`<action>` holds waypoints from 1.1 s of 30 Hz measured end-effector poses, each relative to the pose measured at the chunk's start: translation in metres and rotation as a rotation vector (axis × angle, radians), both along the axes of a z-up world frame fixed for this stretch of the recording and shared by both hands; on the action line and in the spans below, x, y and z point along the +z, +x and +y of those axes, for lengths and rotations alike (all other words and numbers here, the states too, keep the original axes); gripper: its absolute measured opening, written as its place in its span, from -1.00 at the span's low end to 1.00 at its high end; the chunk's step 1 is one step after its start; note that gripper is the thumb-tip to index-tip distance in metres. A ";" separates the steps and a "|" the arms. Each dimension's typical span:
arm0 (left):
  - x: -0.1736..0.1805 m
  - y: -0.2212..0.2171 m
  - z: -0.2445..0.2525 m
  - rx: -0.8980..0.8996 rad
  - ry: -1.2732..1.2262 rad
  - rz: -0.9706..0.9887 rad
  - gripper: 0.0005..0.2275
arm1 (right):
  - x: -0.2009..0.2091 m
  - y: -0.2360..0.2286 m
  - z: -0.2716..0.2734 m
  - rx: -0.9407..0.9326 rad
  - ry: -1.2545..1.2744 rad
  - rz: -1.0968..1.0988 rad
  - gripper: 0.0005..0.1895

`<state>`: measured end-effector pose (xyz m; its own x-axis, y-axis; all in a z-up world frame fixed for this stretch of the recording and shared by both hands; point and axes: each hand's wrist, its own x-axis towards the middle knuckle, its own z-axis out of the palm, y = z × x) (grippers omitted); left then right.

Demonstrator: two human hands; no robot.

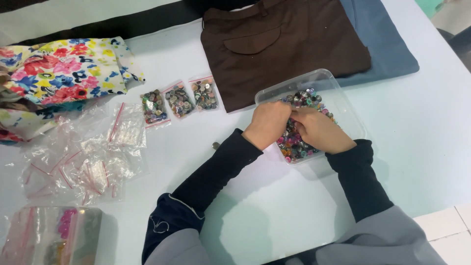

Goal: Sorting specific buttons from a mixed container into small plastic bags

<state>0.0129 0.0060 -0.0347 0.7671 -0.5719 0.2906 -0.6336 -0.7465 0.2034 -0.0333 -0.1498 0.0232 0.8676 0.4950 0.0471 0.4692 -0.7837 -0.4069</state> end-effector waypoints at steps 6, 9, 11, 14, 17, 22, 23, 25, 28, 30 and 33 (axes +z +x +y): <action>-0.004 0.003 -0.005 -0.028 0.126 0.015 -0.92 | -0.038 0.015 -0.017 -0.115 -0.103 0.053 -0.84; -0.014 0.006 -0.007 -0.021 0.135 0.027 -0.94 | -0.023 0.010 -0.012 -0.127 -0.144 0.051 -0.86; -0.014 0.004 -0.008 0.002 0.103 0.000 -0.91 | -0.026 0.011 -0.013 -0.133 -0.133 0.061 -0.85; -0.014 0.001 -0.006 0.016 0.056 -0.035 -0.88 | -0.028 0.011 -0.014 -0.157 -0.106 0.044 -0.82; -0.011 -0.007 -0.006 0.045 0.063 -0.061 -0.90 | -0.020 0.008 -0.010 -0.169 -0.079 -0.033 -0.82; 0.017 -0.013 -0.010 0.191 0.032 -0.054 -0.85 | -0.011 0.004 -0.005 -0.134 0.012 -0.092 -0.77; 0.013 -0.011 -0.009 0.190 0.043 -0.095 -0.85 | -0.006 0.002 -0.003 -0.105 0.033 -0.002 -0.83; 0.009 -0.011 -0.008 0.185 0.057 -0.132 -0.85 | -0.005 0.000 -0.004 -0.080 0.057 0.093 -0.84; 0.009 -0.010 -0.007 0.149 0.043 -0.117 -0.88 | -0.015 0.003 -0.008 -0.049 0.023 0.143 -0.80; 0.006 -0.007 -0.006 0.131 0.031 -0.093 -0.90 | -0.019 0.005 -0.011 -0.060 -0.041 0.161 -0.76; 0.016 -0.008 -0.005 0.124 0.003 -0.050 -0.86 | -0.009 0.001 -0.006 -0.033 -0.143 0.178 -0.75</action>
